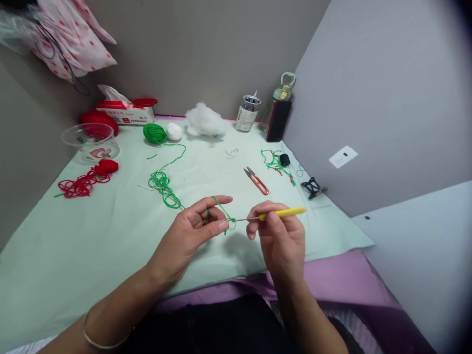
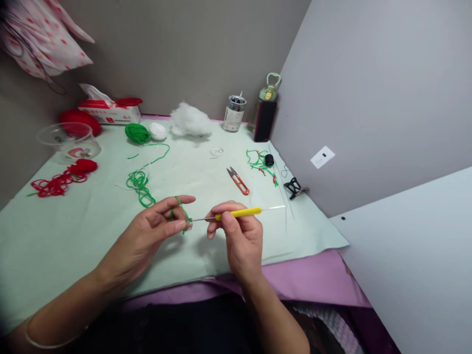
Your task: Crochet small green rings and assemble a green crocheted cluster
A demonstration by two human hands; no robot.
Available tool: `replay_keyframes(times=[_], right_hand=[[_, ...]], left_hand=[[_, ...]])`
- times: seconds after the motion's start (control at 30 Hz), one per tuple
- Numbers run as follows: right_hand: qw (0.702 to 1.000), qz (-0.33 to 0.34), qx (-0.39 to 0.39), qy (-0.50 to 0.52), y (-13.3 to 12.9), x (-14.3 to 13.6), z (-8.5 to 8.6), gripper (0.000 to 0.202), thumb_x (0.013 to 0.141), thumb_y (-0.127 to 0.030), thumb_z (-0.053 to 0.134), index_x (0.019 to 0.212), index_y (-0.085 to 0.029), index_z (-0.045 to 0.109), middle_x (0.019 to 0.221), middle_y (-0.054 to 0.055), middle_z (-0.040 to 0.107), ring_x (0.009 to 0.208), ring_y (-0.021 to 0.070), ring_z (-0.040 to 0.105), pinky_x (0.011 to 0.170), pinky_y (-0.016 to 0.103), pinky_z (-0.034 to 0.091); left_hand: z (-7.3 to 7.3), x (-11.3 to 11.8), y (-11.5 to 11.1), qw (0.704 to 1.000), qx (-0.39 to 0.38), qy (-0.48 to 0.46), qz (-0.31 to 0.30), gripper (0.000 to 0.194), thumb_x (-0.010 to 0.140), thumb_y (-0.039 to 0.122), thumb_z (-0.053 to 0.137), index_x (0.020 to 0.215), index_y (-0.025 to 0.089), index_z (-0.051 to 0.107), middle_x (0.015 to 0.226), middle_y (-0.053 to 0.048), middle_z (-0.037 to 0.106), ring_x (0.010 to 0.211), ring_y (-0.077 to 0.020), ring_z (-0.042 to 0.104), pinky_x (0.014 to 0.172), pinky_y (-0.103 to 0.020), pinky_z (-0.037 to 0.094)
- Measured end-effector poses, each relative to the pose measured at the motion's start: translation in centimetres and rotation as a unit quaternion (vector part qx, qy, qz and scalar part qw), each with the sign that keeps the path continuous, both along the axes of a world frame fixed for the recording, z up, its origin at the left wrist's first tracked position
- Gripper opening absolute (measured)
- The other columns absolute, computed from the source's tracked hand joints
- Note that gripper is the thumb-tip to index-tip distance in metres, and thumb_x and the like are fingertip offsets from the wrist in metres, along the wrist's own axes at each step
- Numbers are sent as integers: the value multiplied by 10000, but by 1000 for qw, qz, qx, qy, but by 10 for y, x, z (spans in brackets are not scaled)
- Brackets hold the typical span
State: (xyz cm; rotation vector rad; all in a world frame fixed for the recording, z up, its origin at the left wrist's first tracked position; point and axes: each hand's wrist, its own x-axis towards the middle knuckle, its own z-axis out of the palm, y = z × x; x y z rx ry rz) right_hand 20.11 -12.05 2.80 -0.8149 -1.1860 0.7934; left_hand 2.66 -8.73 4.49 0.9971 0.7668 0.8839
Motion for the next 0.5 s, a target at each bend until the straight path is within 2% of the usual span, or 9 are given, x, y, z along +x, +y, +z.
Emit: replay_keyframes(times=[0.07, 0.13, 0.2, 0.27, 0.3, 0.37, 0.43, 0.5], right_hand=[[1000, 0, -3, -28, -1, -2, -1, 201, 1013, -233, 525, 1004, -229, 725, 860, 27, 662, 599, 112, 627, 522, 263, 549], [986, -53, 44, -155, -6, -5, -4, 197, 985, -189, 572, 1064, -255, 741, 935, 42, 676, 714, 140, 666, 621, 297, 587], [939, -113, 111, -305, -11, -8, -8, 313, 934, -116, 634, 1166, -298, 737, 1057, 58, 691, 908, 188, 694, 763, 339, 608], [904, -149, 165, -366, -14, -10, -13, 429, 900, -71, 660, 1245, -321, 711, 1140, 65, 692, 1025, 216, 685, 831, 356, 603], [907, -151, 173, -354, -13, -10, -14, 442, 902, -64, 653, 1260, -318, 704, 1151, 68, 691, 1027, 217, 684, 828, 358, 602], [941, -132, 148, -274, -9, -9, -14, 382, 933, -76, 612, 1225, -300, 717, 1093, 62, 696, 946, 198, 689, 776, 351, 594], [977, -94, 91, -167, -4, -6, -11, 301, 971, -108, 569, 1146, -283, 739, 981, 42, 695, 820, 166, 678, 713, 334, 574], [995, -55, 43, -71, 0, -2, -7, 238, 991, -152, 558, 1072, -263, 753, 894, 25, 681, 724, 140, 654, 664, 311, 550]], left_hand=[[-2, 2, -2, 999, 33, 22, 8, 411, 835, 296, 787, 1237, 268, 707, 811, 23, 604, 811, -136, 546, 812, -257, 424], [-3, 4, -5, 999, 37, 24, 17, 470, 836, 285, 789, 1292, 273, 679, 828, 23, 615, 846, -141, 565, 858, -266, 430], [-5, 6, -8, 1000, 10, -3, 24, 524, 832, 279, 796, 1337, 275, 653, 855, 22, 624, 882, -141, 578, 889, -267, 431], [-5, 6, -7, 998, -41, -46, 13, 528, 832, 288, 798, 1340, 268, 654, 863, 19, 622, 882, -133, 581, 894, -261, 435], [-5, 6, -6, 995, -69, -66, -2, 512, 830, 287, 800, 1324, 259, 667, 857, 18, 616, 871, -127, 578, 892, -257, 437], [-4, 5, -3, 989, -110, -93, -33, 478, 823, 268, 803, 1286, 234, 695, 837, 17, 590, 846, -116, 568, 883, -248, 442], [-3, 2, 1, 985, -123, -105, -52, 451, 815, 237, 799, 1258, 219, 714, 840, 17, 565, 845, -114, 563, 884, -244, 448], [-3, -1, 4, 986, -116, -106, -57, 419, 822, 223, 780, 1237, 215, 728, 861, 13, 556, 864, -120, 568, 905, -250, 449]])
